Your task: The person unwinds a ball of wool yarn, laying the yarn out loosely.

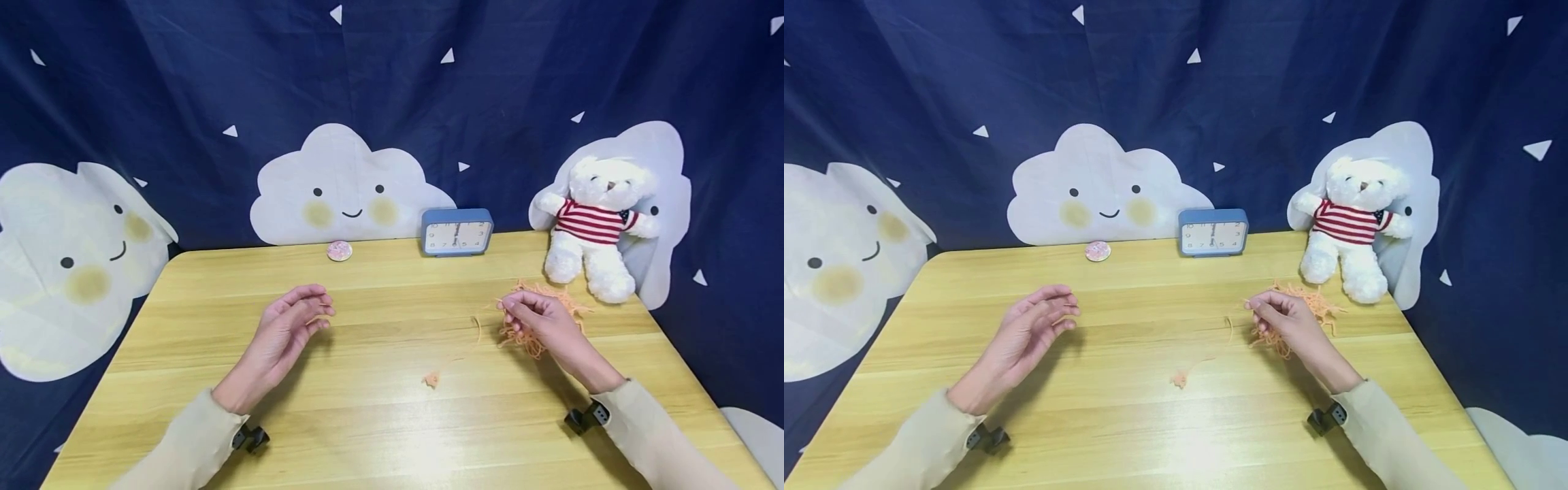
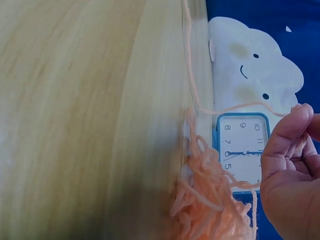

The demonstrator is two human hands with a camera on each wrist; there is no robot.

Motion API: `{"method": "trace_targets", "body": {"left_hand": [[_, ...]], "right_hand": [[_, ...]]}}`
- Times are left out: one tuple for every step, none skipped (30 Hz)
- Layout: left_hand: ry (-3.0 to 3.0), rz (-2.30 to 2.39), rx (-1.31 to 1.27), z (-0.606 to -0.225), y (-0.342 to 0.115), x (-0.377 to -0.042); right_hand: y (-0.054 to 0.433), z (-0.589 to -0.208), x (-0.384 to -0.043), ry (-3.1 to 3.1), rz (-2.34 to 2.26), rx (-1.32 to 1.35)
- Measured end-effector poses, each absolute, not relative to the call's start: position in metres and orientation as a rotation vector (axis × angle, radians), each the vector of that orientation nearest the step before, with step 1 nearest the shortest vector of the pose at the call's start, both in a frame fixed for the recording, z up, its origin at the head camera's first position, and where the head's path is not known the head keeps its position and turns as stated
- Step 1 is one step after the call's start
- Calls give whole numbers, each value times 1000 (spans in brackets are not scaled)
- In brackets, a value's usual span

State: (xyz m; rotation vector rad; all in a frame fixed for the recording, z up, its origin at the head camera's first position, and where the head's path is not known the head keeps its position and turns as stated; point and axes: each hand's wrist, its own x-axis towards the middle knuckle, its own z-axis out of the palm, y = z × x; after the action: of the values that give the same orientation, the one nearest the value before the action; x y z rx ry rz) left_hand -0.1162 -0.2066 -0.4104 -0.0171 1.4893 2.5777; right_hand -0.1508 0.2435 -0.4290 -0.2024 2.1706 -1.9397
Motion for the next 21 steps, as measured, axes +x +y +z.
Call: {"method": "trace_targets", "body": {"left_hand": [[1519, 2537, -47, -412, -203, -116], [1541, 2492, -69, -414, -199, -117], [1564, 2442, -89, -416, -194, -117], [1586, 2386, -102, -418, -189, -116], [1604, 2331, -113, -421, -183, -116], [1617, 2276, -113, -424, -177, -116], [1630, 2222, -104, -427, -171, -115], [1642, 2171, -84, -431, -164, -114], [1651, 2126, -61, -435, -157, -113], [1652, 2090, -36, -438, -151, -112], [1651, 2061, -13, -442, -144, -110], [1649, 2036, 5, -445, -138, -109], [1649, 2014, 20, -448, -132, -107], [1651, 1995, 31, -450, -127, -106], [1652, 1979, 40, -452, -122, -105], [1662, 1963, 48, -453, -117, -104], [1673, 1948, 52, -454, -113, -103], [1685, 1935, 56, -454, -109, -102], [1700, 1918, 69, -455, -105, -101], [1713, 1901, 79, -454, -102, -100], [1727, 1880, 88, -454, -98, -99]], "right_hand": [[244, -429, -151, 2166, -1944, -197], [244, -429, -150, 2163, -1948, -193], [245, -430, -150, 2159, -1953, -189], [245, -430, -150, 2155, -1956, -187], [245, -430, -150, 2150, -1960, -180], [246, -431, -149, 2146, -1962, -175], [246, -431, -149, 2145, -1962, -168], [246, -431, -149, 2148, -1957, -164], [246, -431, -149, 2152, -1952, -156], [246, -431, -148, 2155, -1947, -149], [246, -431, -148, 2164, -1942, -139], [246, -431, -148, 2170, -1935, -134], [246, -432, -148, 2175, -1929, -129], [246, -432, -148, 2177, -1924, -125], [245, -432, -148, 2176, -1923, -120], [245, -432, -148, 2173, -1922, -120], [245, -433, -148, 2169, -1921, -120], [245, -433, -147, 2162, -1920, -125], [245, -433, -147, 2157, -1923, -127], [245, -433, -147, 2151, -1928, -127], [245, -433, -147, 2146, -1932, -128]]}}
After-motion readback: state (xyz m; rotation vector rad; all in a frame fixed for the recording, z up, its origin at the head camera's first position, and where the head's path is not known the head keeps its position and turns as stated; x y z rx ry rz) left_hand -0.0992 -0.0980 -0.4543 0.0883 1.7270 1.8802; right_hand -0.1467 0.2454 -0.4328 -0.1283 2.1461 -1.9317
